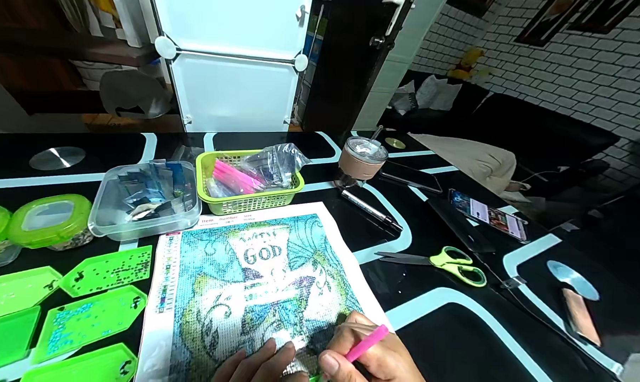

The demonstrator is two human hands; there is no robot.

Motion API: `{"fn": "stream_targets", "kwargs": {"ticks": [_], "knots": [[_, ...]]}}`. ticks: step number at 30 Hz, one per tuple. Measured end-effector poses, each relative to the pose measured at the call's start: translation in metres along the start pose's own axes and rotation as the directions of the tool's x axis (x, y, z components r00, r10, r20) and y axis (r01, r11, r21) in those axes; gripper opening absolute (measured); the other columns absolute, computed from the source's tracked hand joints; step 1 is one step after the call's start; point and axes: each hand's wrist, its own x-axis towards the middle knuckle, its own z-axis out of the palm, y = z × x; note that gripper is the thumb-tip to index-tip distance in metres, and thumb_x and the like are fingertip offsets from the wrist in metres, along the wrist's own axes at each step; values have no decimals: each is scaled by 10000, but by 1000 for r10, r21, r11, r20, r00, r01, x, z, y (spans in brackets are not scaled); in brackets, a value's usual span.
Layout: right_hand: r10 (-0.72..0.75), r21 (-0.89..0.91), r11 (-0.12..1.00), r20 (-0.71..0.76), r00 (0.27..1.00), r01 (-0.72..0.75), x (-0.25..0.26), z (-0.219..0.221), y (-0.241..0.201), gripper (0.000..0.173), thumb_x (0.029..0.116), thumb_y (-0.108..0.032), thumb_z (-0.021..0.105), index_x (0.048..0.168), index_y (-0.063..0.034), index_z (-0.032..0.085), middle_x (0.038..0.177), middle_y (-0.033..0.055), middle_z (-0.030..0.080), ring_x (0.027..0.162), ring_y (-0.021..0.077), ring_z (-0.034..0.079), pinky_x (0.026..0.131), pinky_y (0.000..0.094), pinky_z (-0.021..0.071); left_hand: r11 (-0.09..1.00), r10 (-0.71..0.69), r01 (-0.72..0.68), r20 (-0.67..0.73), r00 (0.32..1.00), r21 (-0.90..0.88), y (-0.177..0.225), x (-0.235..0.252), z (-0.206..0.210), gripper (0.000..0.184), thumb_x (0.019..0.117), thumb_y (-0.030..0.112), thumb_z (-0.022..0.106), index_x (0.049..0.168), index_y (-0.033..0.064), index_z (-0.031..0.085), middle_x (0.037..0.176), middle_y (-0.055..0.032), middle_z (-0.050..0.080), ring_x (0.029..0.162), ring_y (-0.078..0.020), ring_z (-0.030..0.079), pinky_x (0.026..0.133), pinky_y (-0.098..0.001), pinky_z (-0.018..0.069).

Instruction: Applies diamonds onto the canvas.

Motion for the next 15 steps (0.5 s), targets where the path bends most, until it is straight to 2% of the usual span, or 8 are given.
{"fn": "stream_targets", "kwargs": {"ticks": [3,6,9,12,14,15], "knots": [[31,71,997,-24,999,-30,0,-2,0,294,1076,-202,546,876,-14,651,716,81,631,702,105,591,771,254,452,1000,-7,7,9,1000,-3,0,0,-1,435,944,424,698,1236,104,733,1382,-132,666,1310,-370,602,1079,-568,445],[137,230,967,-87,987,-114,0,-5,3,270,1085,-195,532,913,-11,631,751,40,648,698,26,633,673,193,541,1000,-7,7,13,1000,-3,1,0,-1,444,947,428,697,1243,99,728,1384,-134,664,1313,-368,600,1084,-568,442],[201,301,942,-147,969,-149,0,-5,9,246,1093,-198,514,935,-48,629,767,-18,669,683,-20,639,617,155,544,1000,-6,6,10,1000,-1,0,0,-1,443,943,430,701,1236,99,732,1380,-137,666,1308,-367,604,1083,-565,443],[124,212,972,-90,988,-103,-2,-3,2,266,1085,-190,532,922,-5,633,749,50,646,696,33,628,672,192,532,1000,-4,4,12,1000,2,1,1,-1,440,944,424,701,1236,95,730,1380,-141,666,1307,-372,604,1080,-563,446],[49,112,993,-42,998,-44,-2,0,-2,279,1076,-194,546,898,-6,648,738,86,640,724,99,612,766,243,477,1000,-1,1,7,1000,5,0,0,-1,433,943,416,703,1232,96,732,1378,-140,667,1302,-371,607,1072,-562,451],[20,75,997,-34,999,-17,-2,2,-2,282,1073,-195,550,887,-12,655,731,86,639,722,114,599,778,254,452,1000,2,-2,2,1000,7,0,0,-1,426,941,413,705,1224,95,734,1372,-141,671,1297,-369,611,1068,-561,455]]}}
